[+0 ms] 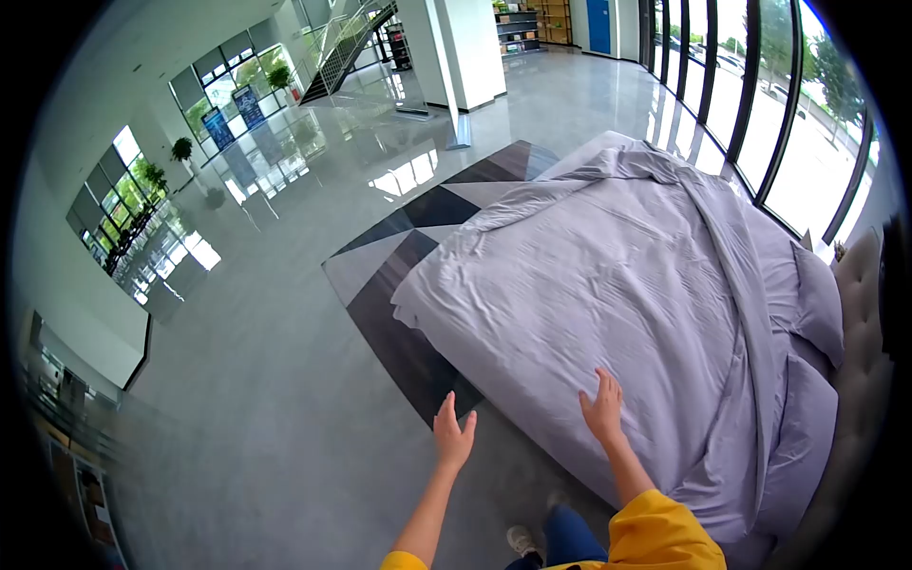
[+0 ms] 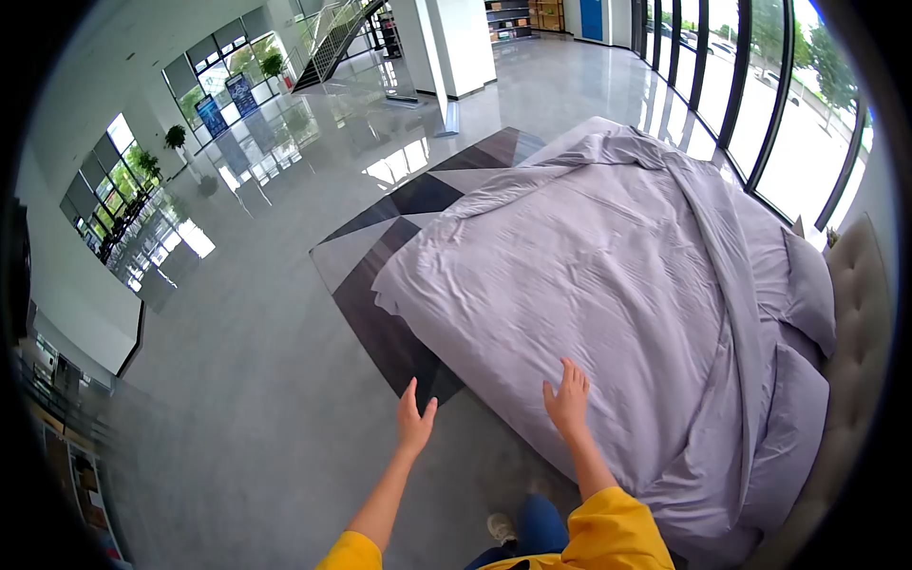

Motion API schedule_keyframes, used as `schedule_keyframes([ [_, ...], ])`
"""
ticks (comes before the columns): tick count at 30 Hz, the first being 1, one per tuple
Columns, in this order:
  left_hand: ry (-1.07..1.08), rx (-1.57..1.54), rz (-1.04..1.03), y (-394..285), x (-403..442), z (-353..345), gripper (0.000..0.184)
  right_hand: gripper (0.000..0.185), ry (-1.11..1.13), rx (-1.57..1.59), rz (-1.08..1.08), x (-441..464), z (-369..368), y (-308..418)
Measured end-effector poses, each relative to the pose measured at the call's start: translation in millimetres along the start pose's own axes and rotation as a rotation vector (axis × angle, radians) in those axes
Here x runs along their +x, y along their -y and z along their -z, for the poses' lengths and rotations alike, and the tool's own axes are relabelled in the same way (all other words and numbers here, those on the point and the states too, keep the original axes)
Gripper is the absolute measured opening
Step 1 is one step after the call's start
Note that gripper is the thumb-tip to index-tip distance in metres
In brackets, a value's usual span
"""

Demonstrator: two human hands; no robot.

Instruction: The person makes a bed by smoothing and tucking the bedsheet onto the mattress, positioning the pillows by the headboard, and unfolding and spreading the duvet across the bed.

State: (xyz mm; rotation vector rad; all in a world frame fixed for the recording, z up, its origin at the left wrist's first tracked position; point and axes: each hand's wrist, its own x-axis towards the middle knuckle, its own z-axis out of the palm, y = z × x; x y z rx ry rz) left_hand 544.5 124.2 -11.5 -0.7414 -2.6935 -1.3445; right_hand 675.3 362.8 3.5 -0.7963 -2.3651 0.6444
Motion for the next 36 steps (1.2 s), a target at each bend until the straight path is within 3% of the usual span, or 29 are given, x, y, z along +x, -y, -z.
schedule_keyframes([
  [4,-0.028,-0.022,0.03,37,63,40,0.054,0.052,0.168,-0.058,-0.01,45,-41,26],
  [10,0.004,0.14,-0.014,108,203,74,0.053,0.055,0.053,-0.131,-0.046,152,-149,38],
  [16,0.043,0.128,0.008,155,337,131,0.053,0.051,0.129,0.052,-0.045,275,-240,159],
  [21,0.094,0.193,-0.067,210,485,154,0.053,0.049,0.089,0.056,0.09,373,-341,225],
  [26,0.253,0.194,-0.143,256,644,165,0.053,0.046,-0.138,-0.132,-0.123,453,-406,195],
  [28,0.338,0.235,-0.169,255,699,167,0.053,0.045,-0.223,-0.161,-0.303,465,-414,167],
  [32,0.537,0.147,-0.334,255,792,112,0.052,0.043,-0.274,-0.238,-0.59,466,-407,156],
  [36,0.679,0.089,-0.464,232,861,43,0.053,0.043,-0.317,-0.343,-0.675,500,-431,165],
])
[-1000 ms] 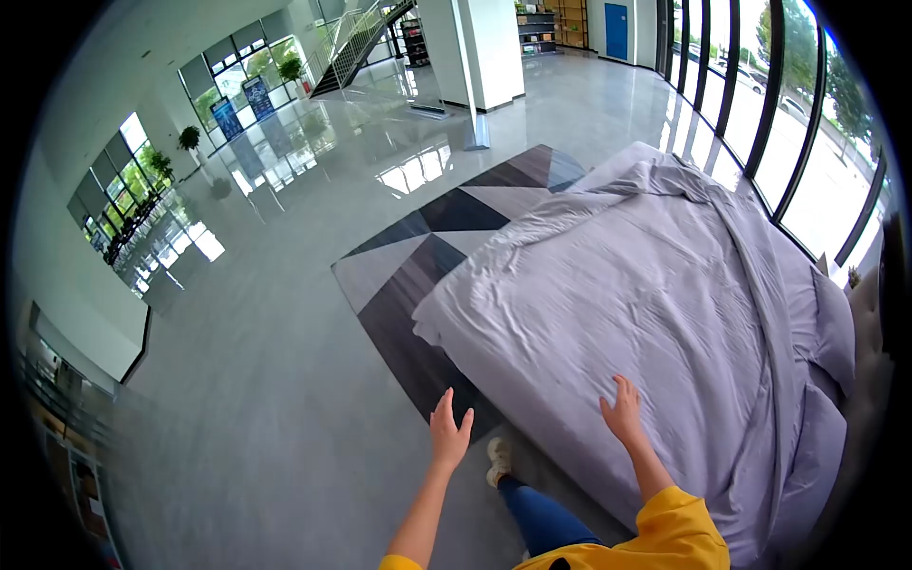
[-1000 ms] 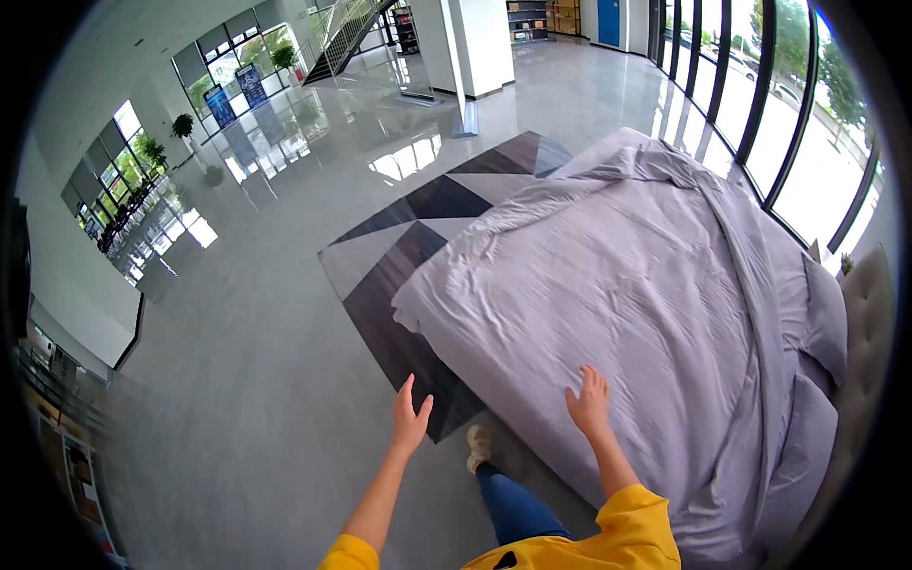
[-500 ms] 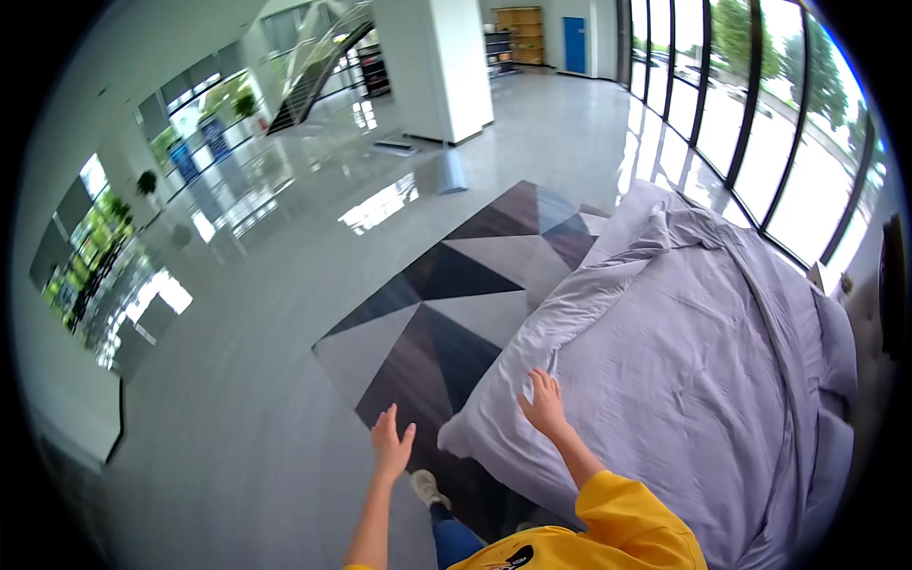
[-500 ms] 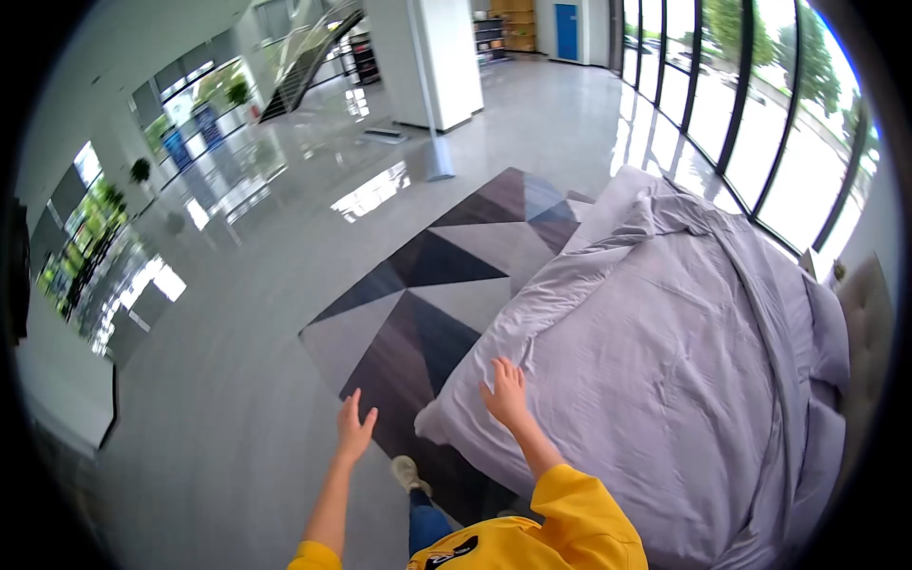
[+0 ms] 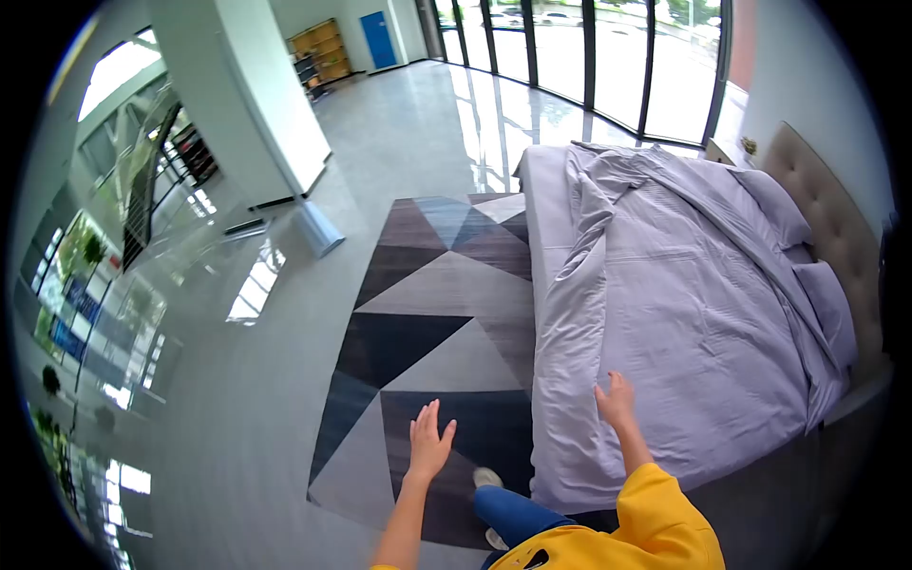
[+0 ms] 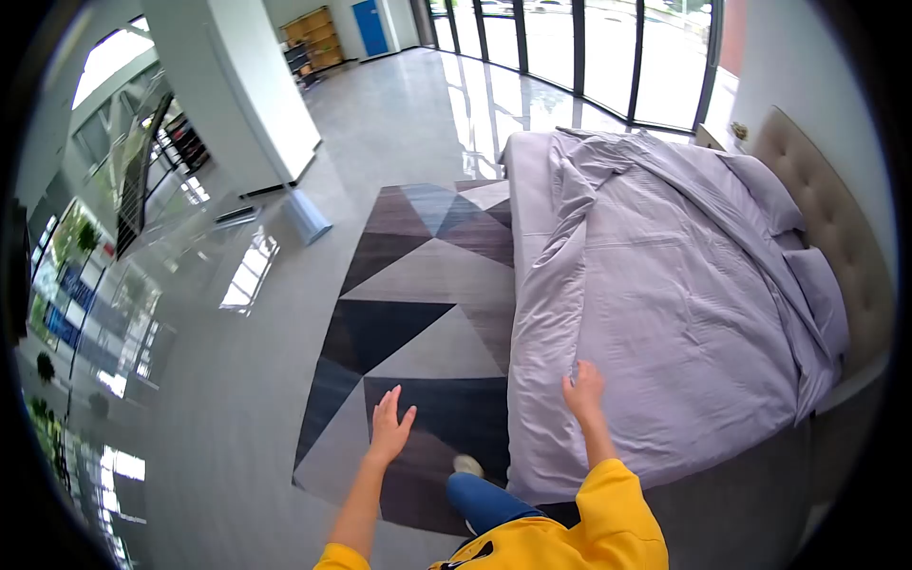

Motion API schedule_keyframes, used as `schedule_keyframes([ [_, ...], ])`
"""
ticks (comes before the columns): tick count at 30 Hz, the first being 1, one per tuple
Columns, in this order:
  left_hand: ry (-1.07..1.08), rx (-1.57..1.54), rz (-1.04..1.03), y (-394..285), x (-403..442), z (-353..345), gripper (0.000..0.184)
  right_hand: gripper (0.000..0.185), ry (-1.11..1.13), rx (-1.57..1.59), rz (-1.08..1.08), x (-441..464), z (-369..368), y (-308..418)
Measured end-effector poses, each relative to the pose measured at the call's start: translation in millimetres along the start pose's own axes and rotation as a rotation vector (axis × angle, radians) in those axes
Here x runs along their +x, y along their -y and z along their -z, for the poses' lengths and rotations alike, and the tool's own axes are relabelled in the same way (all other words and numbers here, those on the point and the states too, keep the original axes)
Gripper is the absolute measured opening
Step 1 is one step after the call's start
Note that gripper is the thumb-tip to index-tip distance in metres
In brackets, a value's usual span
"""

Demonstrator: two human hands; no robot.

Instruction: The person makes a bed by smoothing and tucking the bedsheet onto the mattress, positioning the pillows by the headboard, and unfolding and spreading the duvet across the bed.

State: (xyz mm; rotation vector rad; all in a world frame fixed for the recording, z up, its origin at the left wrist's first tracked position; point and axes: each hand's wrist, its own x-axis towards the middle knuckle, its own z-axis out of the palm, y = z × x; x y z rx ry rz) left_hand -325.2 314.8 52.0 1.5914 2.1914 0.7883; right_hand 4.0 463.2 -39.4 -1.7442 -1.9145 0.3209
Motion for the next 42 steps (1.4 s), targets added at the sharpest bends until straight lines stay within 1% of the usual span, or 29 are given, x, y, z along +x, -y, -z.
schedule_keyframes([
  [2,0.087,-0.049,-0.064,9,44,-2,0.054,0.043,-0.035,0.003,-0.031,16,-30,23],
  [4,0.135,-0.022,-0.12,26,94,-4,0.055,0.043,-0.072,0.031,-0.062,39,-61,43],
  [6,0.197,0.003,-0.187,44,156,1,0.055,0.043,-0.029,0.049,-0.182,78,-88,69],
  [7,0.228,-0.014,-0.203,53,187,1,0.054,0.043,-0.045,0.051,-0.203,104,-97,81],
  [9,0.26,-0.002,-0.291,59,242,11,0.053,0.049,-0.029,0.157,-0.26,130,-106,102],
  [10,0.278,0.002,-0.289,55,272,17,0.053,0.049,-0.053,0.147,-0.276,152,-109,113],
  [12,0.298,0.001,-0.278,50,326,23,0.052,0.048,-0.028,0.165,-0.314,191,-115,136],
  [13,0.296,-0.011,-0.295,48,353,21,0.052,0.048,-0.046,0.155,-0.315,211,-119,147],
  [15,0.331,-0.024,-0.351,47,412,17,0.053,0.047,0.001,0.165,-0.254,258,-134,170],
  [20,0.382,-0.024,-0.502,42,569,-15,0.052,0.045,-0.066,0.181,-0.22,401,-187,214],
  [21,0.358,-0.015,-0.548,44,604,-18,0.052,0.045,-0.063,0.178,-0.218,428,-196,218],
  [22,0.344,-0.004,-0.59,49,639,-18,0.051,0.044,-0.11,0.127,-0.185,456,-216,219],
  [24,0.386,0.011,-0.621,55,715,-17,0.05,0.044,-0.112,0.091,-0.258,505,-231,226],
  [25,0.404,0.021,-0.618,54,753,-20,0.05,0.044,-0.087,0.055,-0.299,530,-235,228],
  [27,0.417,-0.02,-0.674,35,816,-27,0.048,0.044,-0.106,0.029,-0.378,572,-246,220],
  [29,0.439,-0.156,-0.692,14,866,-44,0.046,0.045,-0.098,0.012,-0.473,594,-253,207],
  [30,0.47,-0.227,-0.769,1,890,-56,0.044,0.045,-0.086,0.055,-0.582,606,-257,201],
  [31,0.478,-0.21,-0.84,-10,912,-71,0.044,0.046,-0.086,0.099,-0.679,625,-259,191],
  [32,0.497,-0.207,-0.887,-22,937,-88,0.045,0.046,-0.107,0.095,-0.69,646,-261,179],
  [34,0.558,-0.21,-0.954,-43,984,-117,0.047,0.047,-0.096,0.114,-0.862,673,-277,155],
  [35,0.601,-0.185,-0.964,-54,1010,-131,0.05,0.047,-0.12,0.124,-0.872,694,-285,141],
  [39,0.672,-0.071,-0.992,-95,1120,-174,0.052,0.048,-0.157,0.089,-1.031,782,-316,99],
  [40,0.648,-0.034,-1.038,-105,1151,-186,0.052,0.048,-0.165,0.054,-1.081,809,-321,89],
  [42,0.653,-0.004,-1.088,-124,1216,-209,0.052,0.048,-0.297,0.042,-1.013,878,-307,84],
])
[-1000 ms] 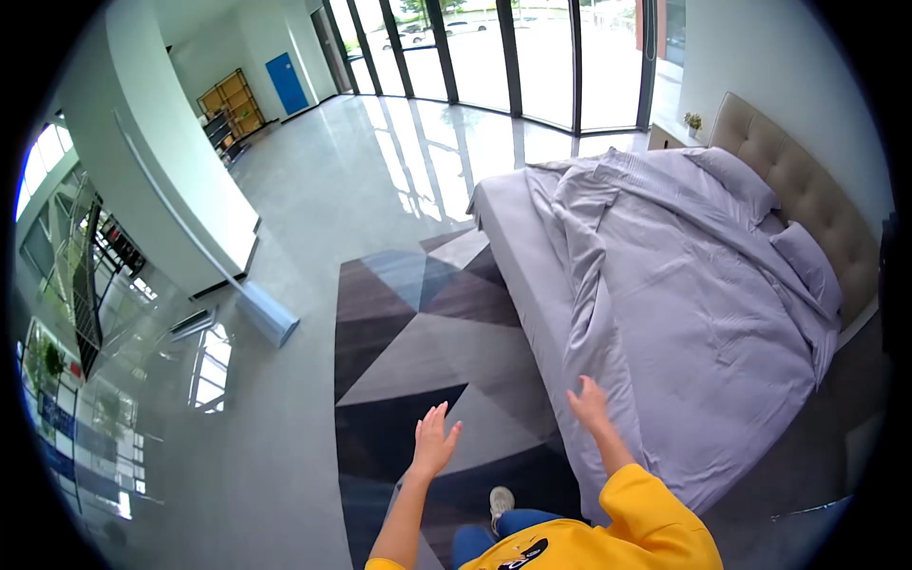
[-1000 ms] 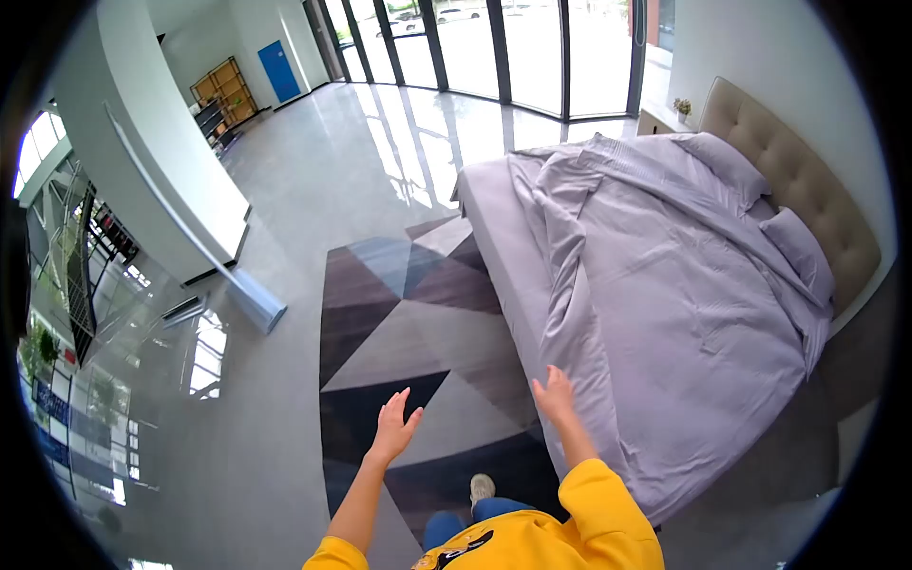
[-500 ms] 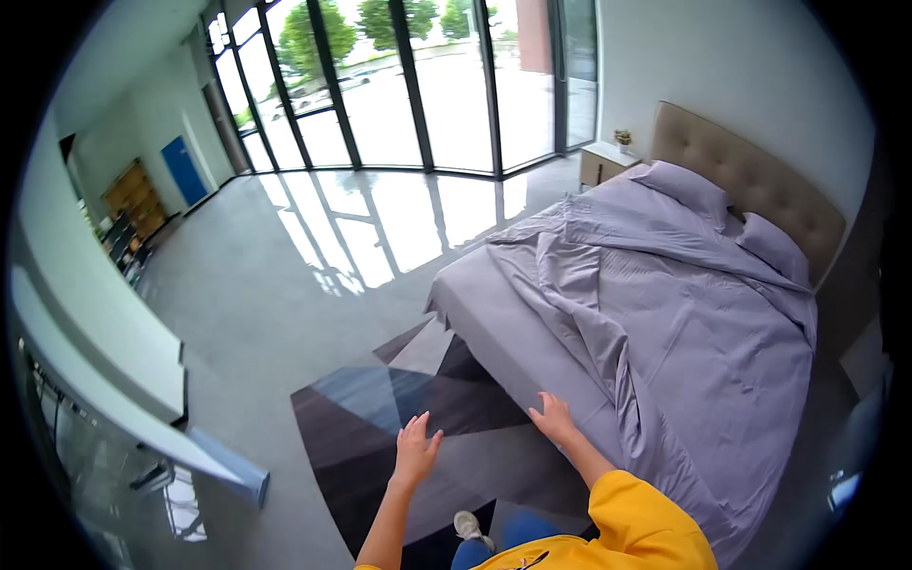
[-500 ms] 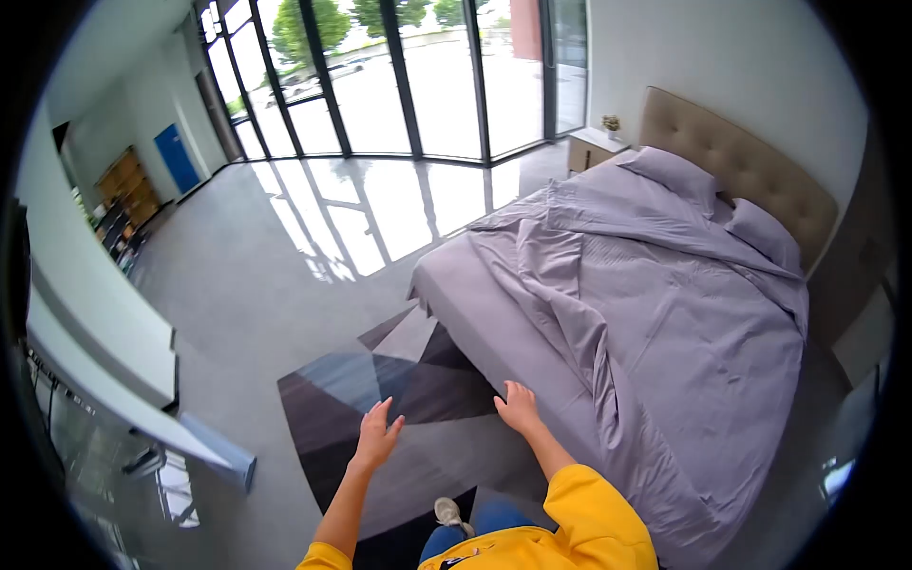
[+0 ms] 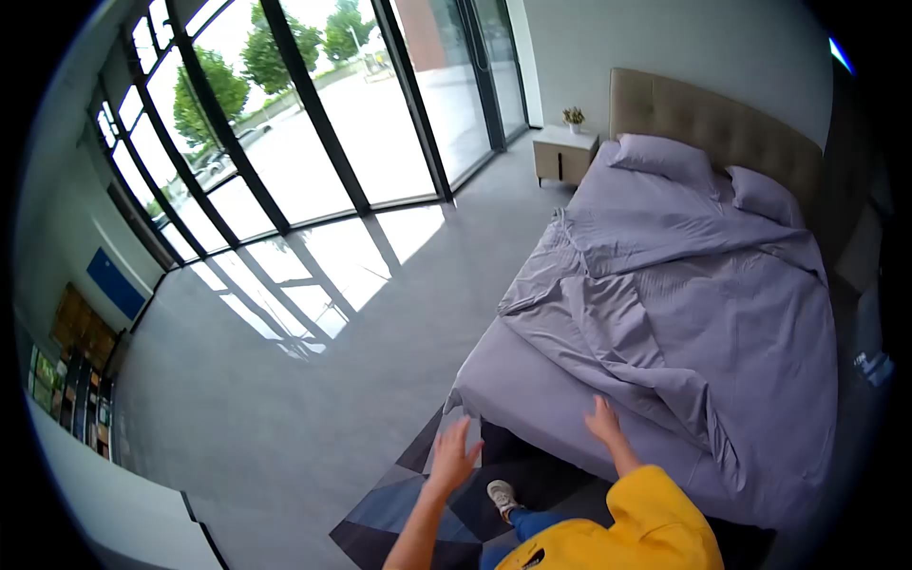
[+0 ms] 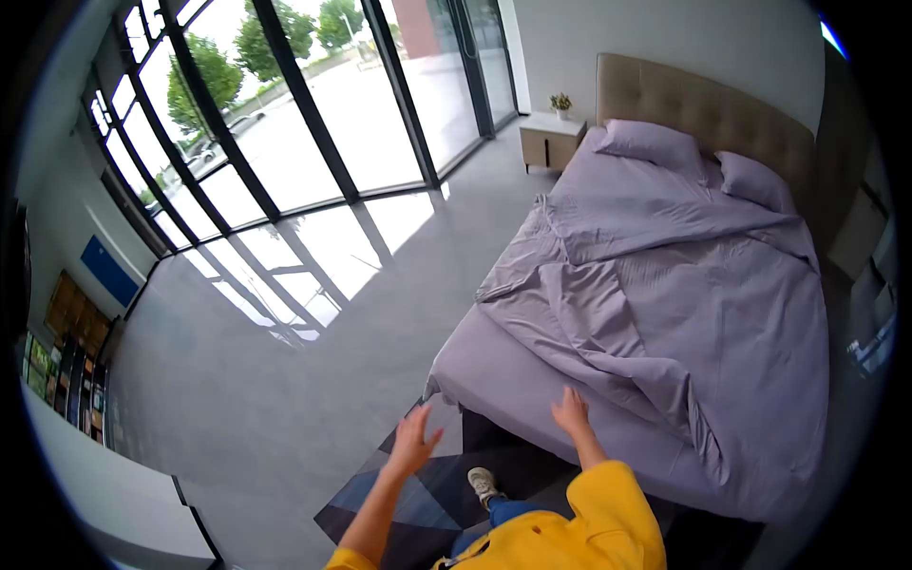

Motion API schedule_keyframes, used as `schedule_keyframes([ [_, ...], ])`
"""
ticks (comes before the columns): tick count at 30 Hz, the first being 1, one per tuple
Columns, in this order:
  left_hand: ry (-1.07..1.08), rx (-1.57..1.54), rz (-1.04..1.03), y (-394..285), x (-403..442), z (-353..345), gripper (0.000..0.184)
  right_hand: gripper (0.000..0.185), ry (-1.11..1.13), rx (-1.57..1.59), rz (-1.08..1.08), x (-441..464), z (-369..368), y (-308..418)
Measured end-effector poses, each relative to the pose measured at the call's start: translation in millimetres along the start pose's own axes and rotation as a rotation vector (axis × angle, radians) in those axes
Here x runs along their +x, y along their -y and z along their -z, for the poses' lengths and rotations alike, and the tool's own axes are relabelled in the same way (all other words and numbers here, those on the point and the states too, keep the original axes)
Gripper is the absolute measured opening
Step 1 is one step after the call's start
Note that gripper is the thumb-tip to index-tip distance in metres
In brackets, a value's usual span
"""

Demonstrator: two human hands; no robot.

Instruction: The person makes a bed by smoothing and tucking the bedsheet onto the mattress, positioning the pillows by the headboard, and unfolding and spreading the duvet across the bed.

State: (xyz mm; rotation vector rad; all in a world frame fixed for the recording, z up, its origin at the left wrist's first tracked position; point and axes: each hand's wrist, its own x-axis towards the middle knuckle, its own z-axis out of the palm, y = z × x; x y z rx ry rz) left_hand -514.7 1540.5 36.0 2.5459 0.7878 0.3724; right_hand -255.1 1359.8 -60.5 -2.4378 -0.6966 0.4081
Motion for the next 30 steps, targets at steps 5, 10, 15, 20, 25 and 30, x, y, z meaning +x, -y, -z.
schedule_keyframes([
  [5,-0.025,0.019,-0.05,61,130,58,0.049,0.045,-0.068,0.072,0.073,106,-21,115],
  [10,0.026,-0.119,-0.215,125,260,70,0.046,0.038,-0.219,0.296,0.107,210,-75,176],
  [15,0.212,-0.273,-0.214,196,377,70,0.027,0.025,-0.357,0.426,-0.227,288,-112,164],
  [20,0.452,-0.222,-0.479,209,525,48,0.026,0.024,-0.47,0.343,-0.719,264,-155,138],
  [25,0.609,-0.351,-0.796,184,644,-11,0.026,0.023,-0.62,0.521,-0.913,320,-227,102],
  [30,0.785,-0.275,-0.919,176,767,-63,0.027,0.03,-0.592,0.706,-0.979,447,-234,128],
])
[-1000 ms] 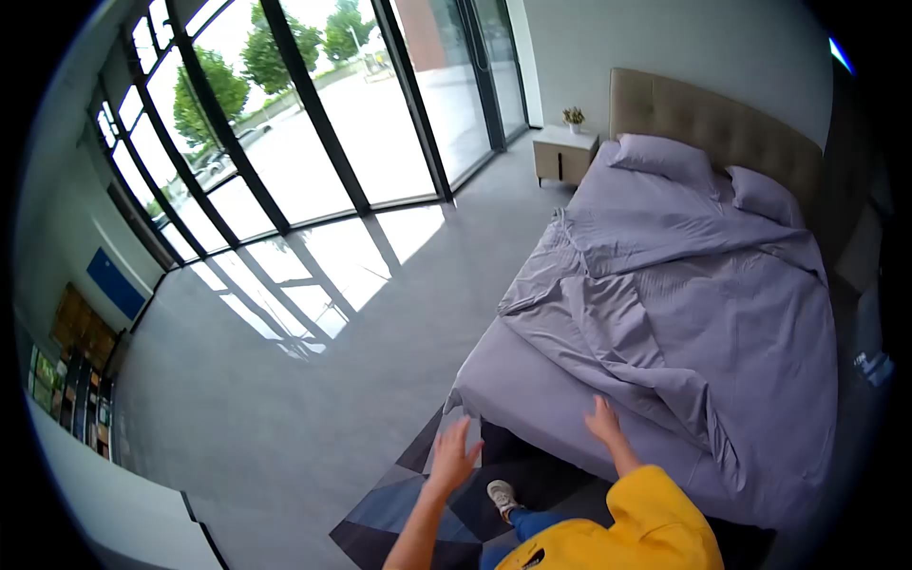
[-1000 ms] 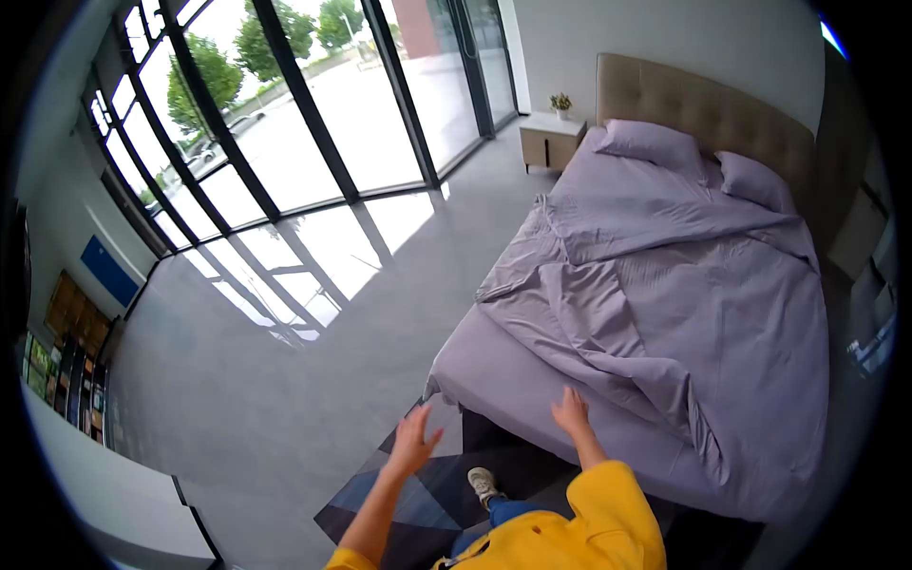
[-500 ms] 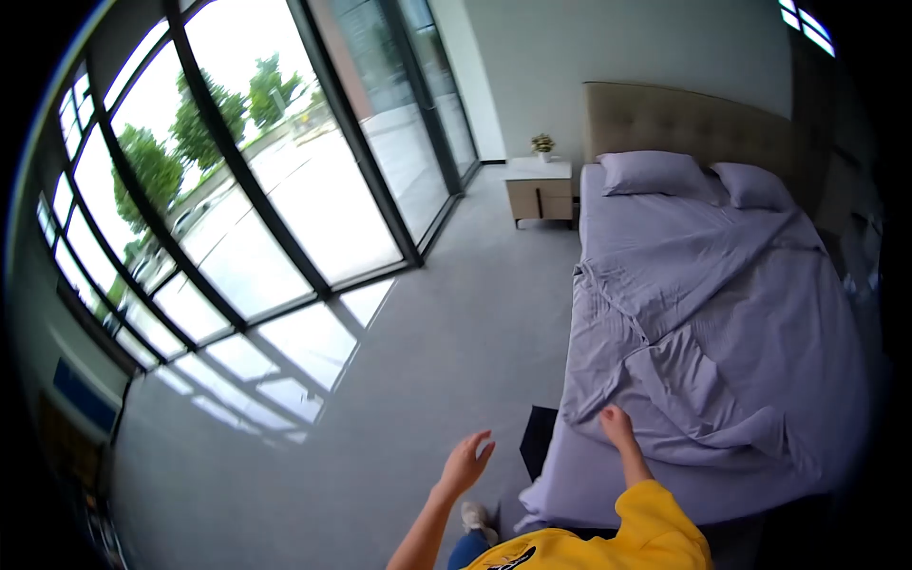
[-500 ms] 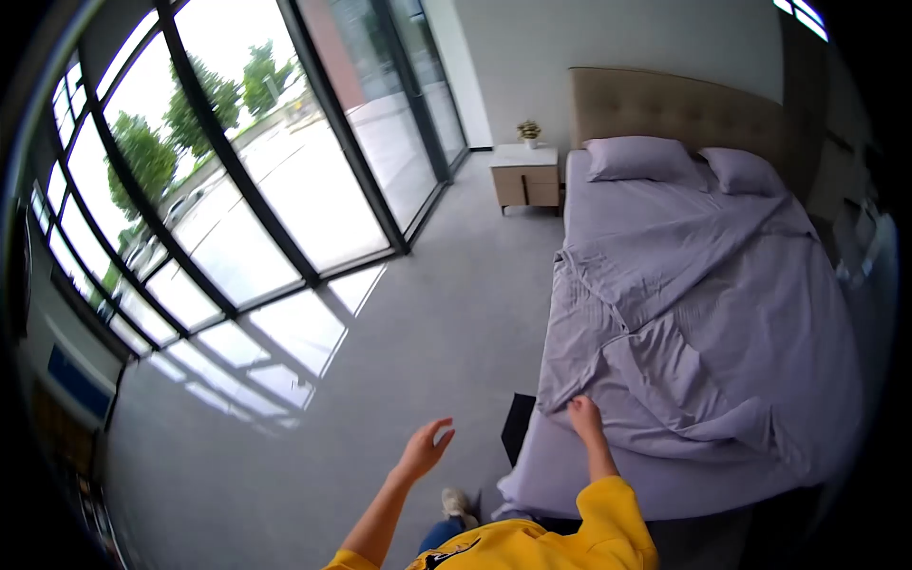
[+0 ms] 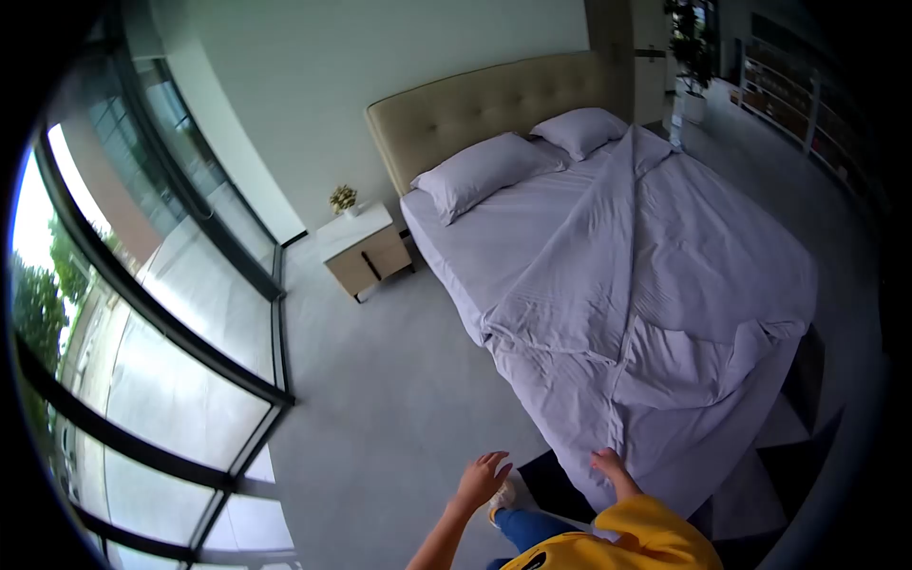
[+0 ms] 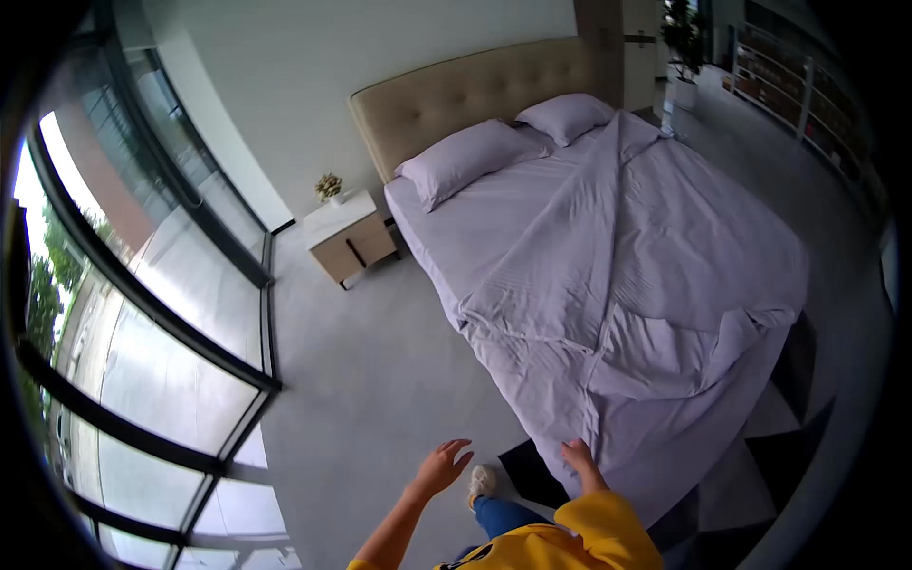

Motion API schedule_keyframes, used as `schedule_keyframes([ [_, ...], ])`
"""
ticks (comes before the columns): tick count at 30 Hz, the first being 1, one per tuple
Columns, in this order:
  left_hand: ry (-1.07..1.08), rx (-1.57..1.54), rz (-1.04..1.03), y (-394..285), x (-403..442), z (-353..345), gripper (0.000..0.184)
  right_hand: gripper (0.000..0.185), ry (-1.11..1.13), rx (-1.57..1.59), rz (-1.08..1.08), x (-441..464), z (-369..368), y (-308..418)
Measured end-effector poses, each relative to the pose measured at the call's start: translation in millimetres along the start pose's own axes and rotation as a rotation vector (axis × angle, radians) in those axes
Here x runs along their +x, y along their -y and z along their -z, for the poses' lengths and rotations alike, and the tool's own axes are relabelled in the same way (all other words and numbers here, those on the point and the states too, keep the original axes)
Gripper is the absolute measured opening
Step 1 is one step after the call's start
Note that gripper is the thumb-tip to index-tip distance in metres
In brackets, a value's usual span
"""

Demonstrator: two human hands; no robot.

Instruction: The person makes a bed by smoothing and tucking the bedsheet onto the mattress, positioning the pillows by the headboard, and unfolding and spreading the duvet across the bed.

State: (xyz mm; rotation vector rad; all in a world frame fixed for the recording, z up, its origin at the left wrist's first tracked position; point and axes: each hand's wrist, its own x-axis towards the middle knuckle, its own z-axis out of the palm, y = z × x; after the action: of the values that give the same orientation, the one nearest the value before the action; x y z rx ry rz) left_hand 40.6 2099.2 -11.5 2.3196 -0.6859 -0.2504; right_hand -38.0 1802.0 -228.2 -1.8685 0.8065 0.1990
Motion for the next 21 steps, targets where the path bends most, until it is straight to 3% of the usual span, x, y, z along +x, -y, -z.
schedule_keyframes([
  [1,0.054,0.009,0.019,18,16,10,0.027,0.031,0.1,-0.139,-0.014,7,-15,8],
  [4,0.059,0.034,-0.007,58,78,48,0.025,0.031,0.112,-0.142,-0.126,13,-33,74],
  [6,0.097,0.027,-0.056,68,120,68,0.025,0.037,0.11,0.232,-0.124,38,-47,98],
  [10,0.226,0.094,-0.125,113,219,83,0.03,0.043,-0.01,0.316,-0.293,96,-65,146],
  [15,0.423,0.138,-0.261,181,322,69,0.036,0.051,-0.384,0.863,-0.532,164,-99,187],
  [21,0.731,0.132,-0.296,248,407,70,0.038,0.054,-0.746,1.143,-0.741,240,-142,196],
])
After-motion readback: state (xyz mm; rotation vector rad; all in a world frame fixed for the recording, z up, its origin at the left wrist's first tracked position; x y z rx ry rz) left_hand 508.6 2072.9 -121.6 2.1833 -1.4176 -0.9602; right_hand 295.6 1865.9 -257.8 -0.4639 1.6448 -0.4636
